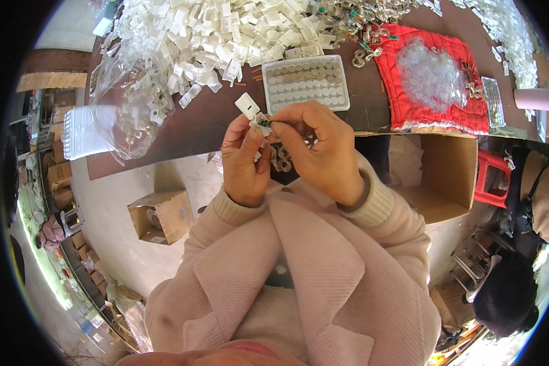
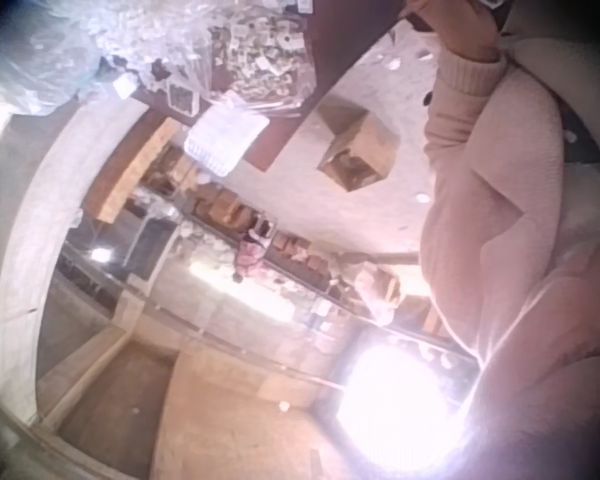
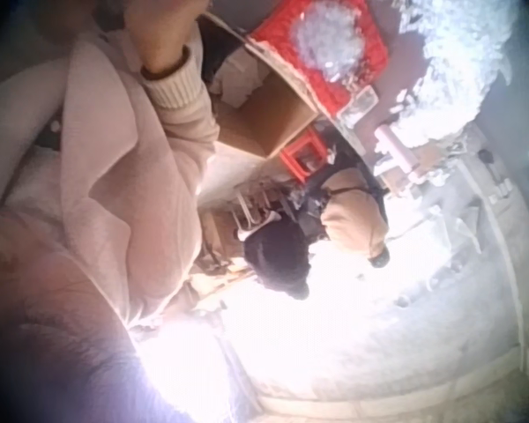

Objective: The person repeatedly picks small white plastic housings and metal components from a table, inserts the metal parts into the housings, and places the assembled units into a white tray. The person also uses a small flashlight to illuminate the components during assembly.

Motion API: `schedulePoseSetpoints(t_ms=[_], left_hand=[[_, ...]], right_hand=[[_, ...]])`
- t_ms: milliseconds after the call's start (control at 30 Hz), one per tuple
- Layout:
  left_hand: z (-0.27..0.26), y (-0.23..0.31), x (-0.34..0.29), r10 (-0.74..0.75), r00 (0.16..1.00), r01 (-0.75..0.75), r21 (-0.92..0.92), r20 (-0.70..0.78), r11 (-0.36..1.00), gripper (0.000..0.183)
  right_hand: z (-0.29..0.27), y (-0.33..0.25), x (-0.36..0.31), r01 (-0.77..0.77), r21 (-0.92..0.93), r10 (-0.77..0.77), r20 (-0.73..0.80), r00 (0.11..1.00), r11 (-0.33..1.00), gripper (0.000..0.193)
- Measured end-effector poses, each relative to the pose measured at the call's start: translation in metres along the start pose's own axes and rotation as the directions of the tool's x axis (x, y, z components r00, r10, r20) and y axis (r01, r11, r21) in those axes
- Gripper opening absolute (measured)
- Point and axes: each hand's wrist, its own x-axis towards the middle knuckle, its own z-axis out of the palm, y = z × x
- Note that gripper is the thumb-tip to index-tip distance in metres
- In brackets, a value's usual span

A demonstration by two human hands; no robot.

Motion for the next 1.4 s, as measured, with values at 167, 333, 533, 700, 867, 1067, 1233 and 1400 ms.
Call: schedulePoseSetpoints(t_ms=[167, 333, 533, 700, 867, 1067, 1233, 1400], left_hand=[[0.004, -0.001, 0.001, 0.081, 0.996, -0.082, 0.036, 0.022, 0.996, 0.031], [0.004, -0.002, 0.003, 0.231, 0.971, -0.239, 0.181, 0.063, 0.954, 0.03], [-0.002, -0.003, 0.005, 0.293, 0.951, -0.305, 0.148, 0.099, 0.941, 0.027], [-0.004, -0.004, 0.004, 0.338, 0.939, -0.342, 0.228, 0.058, 0.911, 0.026], [-0.002, -0.007, -0.001, 0.381, 0.922, -0.382, 0.346, 0.073, 0.857, 0.024], [-0.004, -0.008, 0.0, 0.428, 0.886, -0.463, 0.354, 0.177, 0.813, 0.025], [-0.005, -0.002, -0.001, 0.334, 0.926, -0.368, 0.216, 0.176, 0.904, 0.022], [-0.004, -0.001, -0.004, 0.159, 0.986, -0.163, 0.1, 0.046, 0.982, 0.018]], right_hand=[[0.0, 0.001, -0.001, -0.023, -0.005, 0.023, -0.004, 1.0, 1.0, 0.013], [-0.003, -0.004, -0.001, 0.014, -0.09, -0.01, 0.048, 0.999, 0.996, 0.012], [-0.004, -0.009, -0.002, -0.106, 0.063, 0.098, 0.119, 0.988, 0.992, 0.016], [0.0, -0.006, -0.003, 0.02, 0.004, -0.021, 0.11, 0.994, 1.0, 0.02], [0.007, -0.006, -0.004, -0.101, 0.151, 0.092, 0.064, 0.994, 0.983, 0.022], [0.002, -0.014, -0.001, -0.054, 0.086, 0.048, 0.062, 0.997, 0.995, 0.017], [-0.013, -0.015, 0.012, -0.338, 0.259, 0.286, 0.22, 0.933, 0.905, 0.021], [-0.007, -0.002, 0.007, -0.318, 0.317, 0.24, 0.26, 0.935, 0.893, 0.022]])
